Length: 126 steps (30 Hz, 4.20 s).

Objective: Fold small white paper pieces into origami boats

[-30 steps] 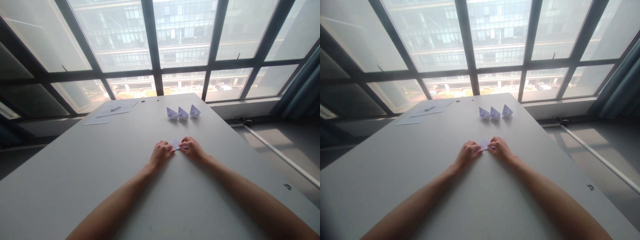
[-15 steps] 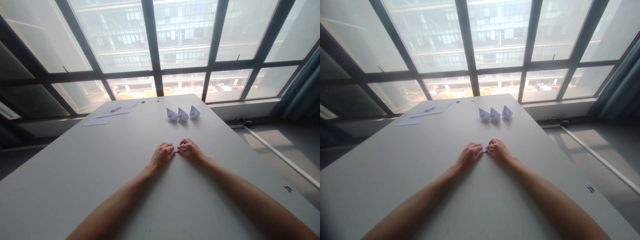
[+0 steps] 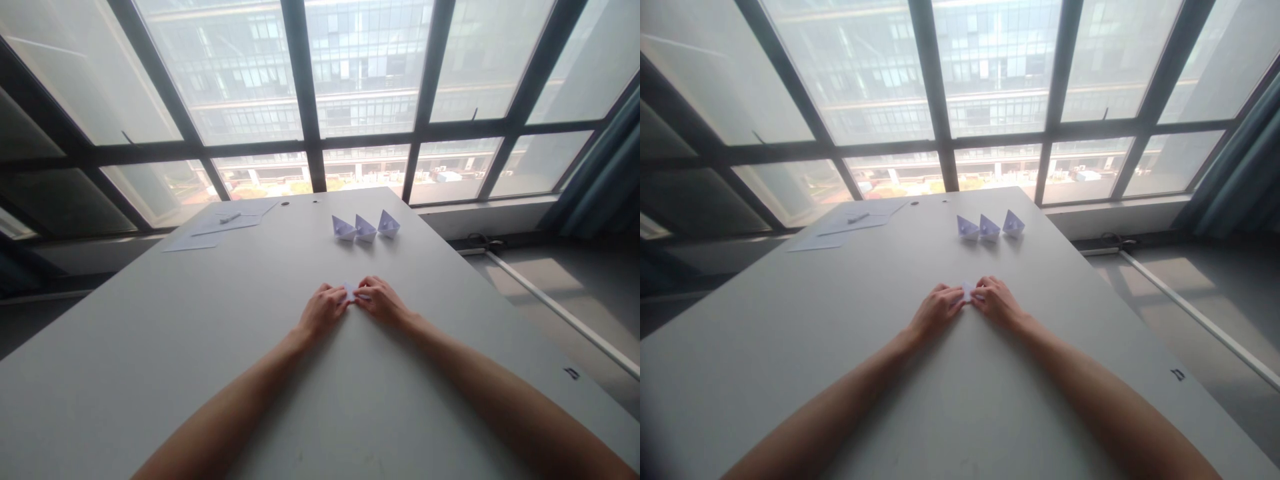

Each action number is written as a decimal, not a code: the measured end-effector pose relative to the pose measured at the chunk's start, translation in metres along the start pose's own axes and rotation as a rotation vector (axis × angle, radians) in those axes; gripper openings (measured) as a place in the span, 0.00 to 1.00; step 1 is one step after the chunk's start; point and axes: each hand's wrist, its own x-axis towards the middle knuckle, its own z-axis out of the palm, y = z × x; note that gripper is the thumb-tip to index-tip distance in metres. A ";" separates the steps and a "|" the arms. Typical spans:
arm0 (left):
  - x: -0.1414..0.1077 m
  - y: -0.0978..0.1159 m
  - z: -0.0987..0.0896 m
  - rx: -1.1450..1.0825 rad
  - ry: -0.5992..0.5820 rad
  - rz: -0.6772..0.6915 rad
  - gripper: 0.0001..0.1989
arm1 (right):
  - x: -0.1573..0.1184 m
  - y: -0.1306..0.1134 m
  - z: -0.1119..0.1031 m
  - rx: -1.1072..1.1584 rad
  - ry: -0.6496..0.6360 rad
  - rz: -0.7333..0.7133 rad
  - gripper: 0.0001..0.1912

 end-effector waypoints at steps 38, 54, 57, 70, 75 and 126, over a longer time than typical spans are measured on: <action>-0.003 -0.007 0.015 0.059 -0.178 -0.166 0.26 | -0.002 -0.011 0.005 -0.034 -0.167 0.210 0.26; -0.004 -0.013 0.013 -0.207 0.097 -0.193 0.22 | -0.003 -0.008 -0.002 0.237 0.104 0.090 0.23; -0.003 -0.015 0.015 -0.254 0.106 -0.204 0.22 | -0.003 -0.004 0.001 0.332 0.161 0.124 0.23; -0.001 -0.003 0.005 -0.397 0.093 -0.281 0.22 | 0.003 -0.003 0.002 0.503 0.360 0.205 0.25; 0.000 -0.005 0.007 -0.523 0.108 -0.293 0.16 | 0.001 -0.006 -0.002 0.398 0.298 0.129 0.10; 0.011 -0.001 0.006 -0.958 -0.057 -0.350 0.22 | 0.008 -0.006 -0.021 0.791 -0.161 0.323 0.23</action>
